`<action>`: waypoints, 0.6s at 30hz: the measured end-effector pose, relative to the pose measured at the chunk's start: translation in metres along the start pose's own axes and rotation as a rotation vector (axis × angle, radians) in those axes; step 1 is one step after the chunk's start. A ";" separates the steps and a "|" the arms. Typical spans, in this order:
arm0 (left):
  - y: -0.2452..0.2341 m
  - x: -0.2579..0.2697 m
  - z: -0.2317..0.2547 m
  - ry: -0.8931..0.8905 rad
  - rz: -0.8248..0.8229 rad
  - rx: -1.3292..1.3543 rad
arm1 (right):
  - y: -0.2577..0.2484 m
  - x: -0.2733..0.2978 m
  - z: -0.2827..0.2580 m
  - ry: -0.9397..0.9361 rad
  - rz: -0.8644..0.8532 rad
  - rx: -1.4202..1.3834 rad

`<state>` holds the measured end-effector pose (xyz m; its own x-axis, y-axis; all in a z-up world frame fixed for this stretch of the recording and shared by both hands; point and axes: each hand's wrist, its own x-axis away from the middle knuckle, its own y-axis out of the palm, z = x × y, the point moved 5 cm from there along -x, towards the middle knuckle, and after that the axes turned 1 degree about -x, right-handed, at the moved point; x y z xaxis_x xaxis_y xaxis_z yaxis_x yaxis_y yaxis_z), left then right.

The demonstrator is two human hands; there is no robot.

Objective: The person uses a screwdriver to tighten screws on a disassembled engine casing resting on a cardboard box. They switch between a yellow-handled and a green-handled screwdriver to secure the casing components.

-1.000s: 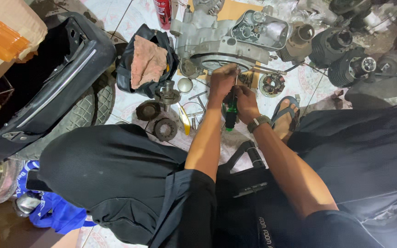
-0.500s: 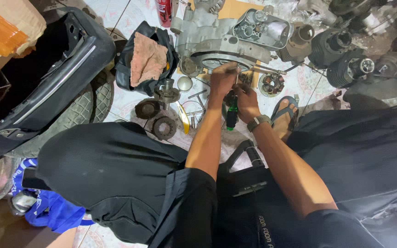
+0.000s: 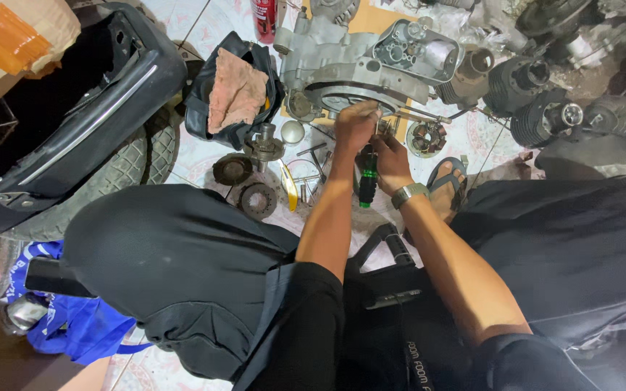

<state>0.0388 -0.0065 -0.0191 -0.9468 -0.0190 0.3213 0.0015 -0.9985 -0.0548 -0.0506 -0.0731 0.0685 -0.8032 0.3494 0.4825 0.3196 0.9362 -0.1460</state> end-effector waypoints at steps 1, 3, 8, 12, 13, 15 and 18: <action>0.000 0.001 0.000 0.000 0.003 0.002 | -0.003 -0.010 0.013 -0.001 -0.002 0.003; 0.000 0.001 0.001 0.001 0.010 -0.049 | -0.011 -0.029 0.040 0.025 0.007 -0.184; 0.011 -0.016 -0.022 0.039 0.036 -0.100 | -0.007 -0.022 0.034 0.027 -0.010 -0.274; 0.011 -0.015 -0.016 0.107 0.042 -0.159 | -0.009 -0.031 0.043 0.014 0.003 -0.305; 0.014 -0.019 -0.023 0.105 0.044 -0.159 | -0.007 -0.028 0.040 0.015 0.001 -0.304; 0.020 -0.026 -0.032 0.148 0.062 -0.075 | -0.003 -0.022 0.032 0.001 -0.019 -0.322; 0.020 -0.026 -0.029 0.240 0.088 -0.179 | -0.001 -0.016 0.025 0.017 -0.014 -0.339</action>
<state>0.0537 -0.0241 -0.0559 -0.9946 -0.0711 0.0763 0.0504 -0.9682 -0.2450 -0.0505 -0.0790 0.0390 -0.8010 0.3329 0.4976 0.4597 0.8745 0.1549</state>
